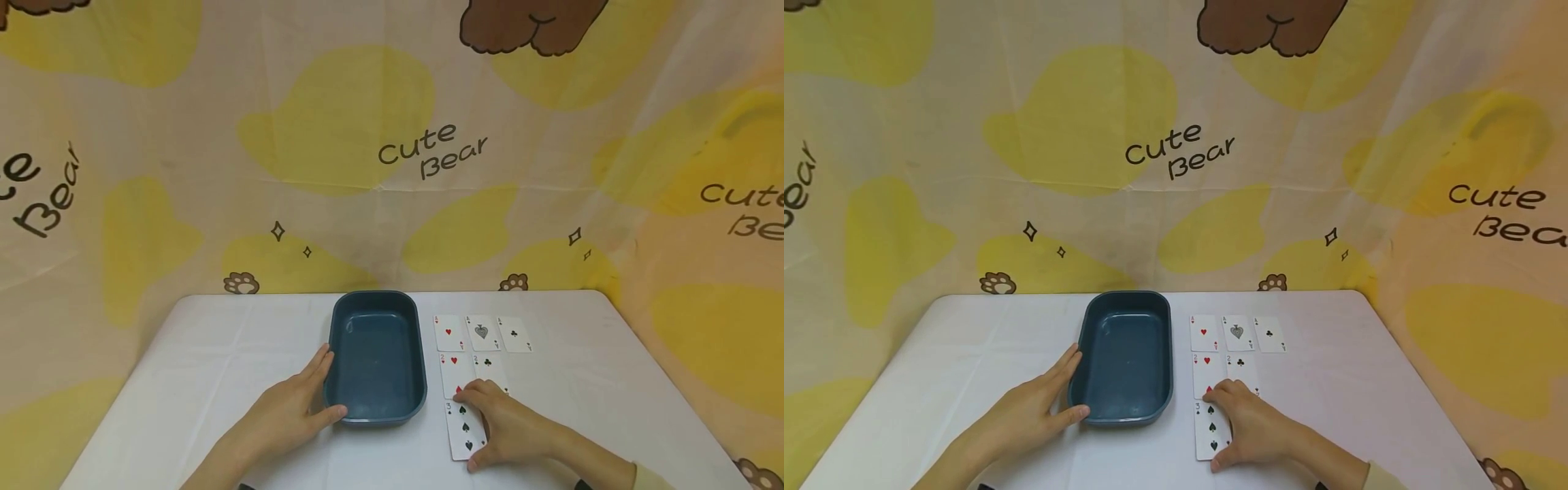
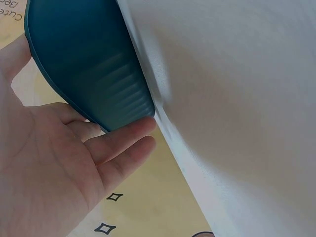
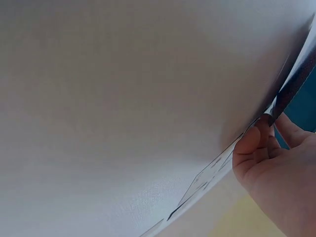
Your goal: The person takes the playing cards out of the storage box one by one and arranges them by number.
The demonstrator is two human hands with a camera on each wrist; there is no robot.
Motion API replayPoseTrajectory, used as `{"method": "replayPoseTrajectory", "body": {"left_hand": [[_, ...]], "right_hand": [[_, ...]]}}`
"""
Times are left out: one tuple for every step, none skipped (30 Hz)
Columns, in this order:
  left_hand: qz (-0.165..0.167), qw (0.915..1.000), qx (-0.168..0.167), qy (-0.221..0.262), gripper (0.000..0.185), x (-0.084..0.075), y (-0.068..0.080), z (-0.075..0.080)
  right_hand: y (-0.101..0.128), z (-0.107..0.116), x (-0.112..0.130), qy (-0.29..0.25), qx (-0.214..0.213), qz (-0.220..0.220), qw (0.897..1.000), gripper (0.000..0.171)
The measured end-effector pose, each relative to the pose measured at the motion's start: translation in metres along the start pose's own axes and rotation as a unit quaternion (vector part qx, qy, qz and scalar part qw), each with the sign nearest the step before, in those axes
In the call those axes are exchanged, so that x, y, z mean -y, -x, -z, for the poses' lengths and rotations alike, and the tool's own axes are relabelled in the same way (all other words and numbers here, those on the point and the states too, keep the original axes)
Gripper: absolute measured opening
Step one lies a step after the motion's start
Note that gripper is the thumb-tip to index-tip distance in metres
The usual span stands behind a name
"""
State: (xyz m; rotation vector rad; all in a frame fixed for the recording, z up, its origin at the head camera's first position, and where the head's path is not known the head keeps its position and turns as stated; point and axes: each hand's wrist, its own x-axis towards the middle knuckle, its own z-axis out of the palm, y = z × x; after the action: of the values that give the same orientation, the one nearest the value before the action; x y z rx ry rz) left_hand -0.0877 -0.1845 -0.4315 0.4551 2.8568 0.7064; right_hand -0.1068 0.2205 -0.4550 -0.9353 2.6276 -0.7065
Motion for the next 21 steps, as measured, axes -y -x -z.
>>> {"method": "replayPoseTrajectory", "body": {"left_hand": [[0.000,1.0000,0.000,0.000,0.099,0.000,0.000,0.000],[0.000,1.0000,0.000,0.001,0.099,0.000,0.000,0.000],[0.000,1.0000,0.000,0.001,0.099,0.000,0.000,0.000],[0.000,1.0000,0.000,0.001,0.099,0.000,0.000,0.000],[0.000,1.0000,0.000,0.000,0.099,0.000,0.000,0.000],[0.001,1.0000,0.000,0.000,0.099,0.000,0.000,0.000],[0.001,1.0000,-0.001,-0.001,0.100,0.000,0.000,0.000],[0.001,1.0000,-0.001,-0.002,0.100,0.000,0.000,0.000],[0.001,1.0000,-0.001,-0.002,0.100,0.000,0.000,0.000],[0.001,1.0000,-0.002,-0.003,0.100,0.000,0.000,0.000],[0.002,1.0000,-0.002,-0.003,0.100,0.000,0.001,0.000],[0.002,1.0000,-0.002,-0.003,0.100,0.000,0.001,0.000],[0.003,1.0000,-0.002,-0.002,0.100,0.000,0.001,0.000],[0.003,1.0000,-0.002,-0.003,0.100,0.001,0.002,0.000],[0.003,1.0000,-0.001,-0.003,0.100,0.001,0.002,0.001],[0.003,1.0000,-0.001,-0.003,0.100,0.001,0.002,0.001],[0.004,1.0000,-0.001,-0.003,0.100,0.001,0.002,0.001],[0.004,1.0000,-0.002,-0.003,0.100,0.000,0.003,0.001],[0.004,1.0000,-0.002,-0.005,0.100,0.000,0.003,0.001],[0.005,1.0000,-0.003,-0.006,0.100,0.000,0.002,0.001],[0.006,0.9999,-0.004,-0.008,0.099,0.000,0.002,0.001]], "right_hand": [[0.000,0.000,0.001,0.004,-0.001,0.001,1.000,0.095],[0.000,0.000,0.001,0.007,-0.002,0.002,1.000,0.095],[0.000,0.000,0.002,0.012,-0.003,0.004,1.000,0.094],[0.000,-0.001,0.002,0.018,-0.005,0.006,1.000,0.094],[0.001,-0.001,0.003,0.023,-0.005,0.006,1.000,0.094],[0.001,-0.001,0.003,0.028,-0.006,0.005,1.000,0.094],[0.001,-0.002,0.003,0.031,-0.006,0.004,0.999,0.095],[0.001,-0.002,0.003,0.035,-0.006,0.003,0.999,0.095],[0.001,-0.002,0.003,0.036,-0.006,0.002,0.999,0.096],[0.001,-0.002,0.003,0.036,-0.006,0.000,0.999,0.096],[0.000,-0.003,0.002,0.035,-0.005,0.000,0.999,0.097],[0.000,-0.003,0.002,0.034,-0.005,0.001,0.999,0.097],[0.000,-0.003,0.002,0.032,-0.006,0.001,0.999,0.098],[0.000,-0.003,0.001,0.031,-0.005,0.001,0.999,0.098],[-0.001,-0.003,0.001,0.031,-0.004,-0.001,1.000,0.099],[-0.001,-0.003,0.001,0.032,-0.003,-0.004,0.999,0.099],[-0.001,-0.001,0.000,0.033,-0.004,-0.008,0.999,0.099],[0.000,0.000,0.000,0.036,-0.005,-0.011,0.999,0.099],[0.000,0.003,-0.001,0.038,-0.007,-0.013,0.999,0.097],[0.000,0.006,-0.001,0.039,-0.008,-0.017,0.999,0.096],[0.000,0.010,-0.002,0.039,-0.011,-0.023,0.999,0.094]]}}
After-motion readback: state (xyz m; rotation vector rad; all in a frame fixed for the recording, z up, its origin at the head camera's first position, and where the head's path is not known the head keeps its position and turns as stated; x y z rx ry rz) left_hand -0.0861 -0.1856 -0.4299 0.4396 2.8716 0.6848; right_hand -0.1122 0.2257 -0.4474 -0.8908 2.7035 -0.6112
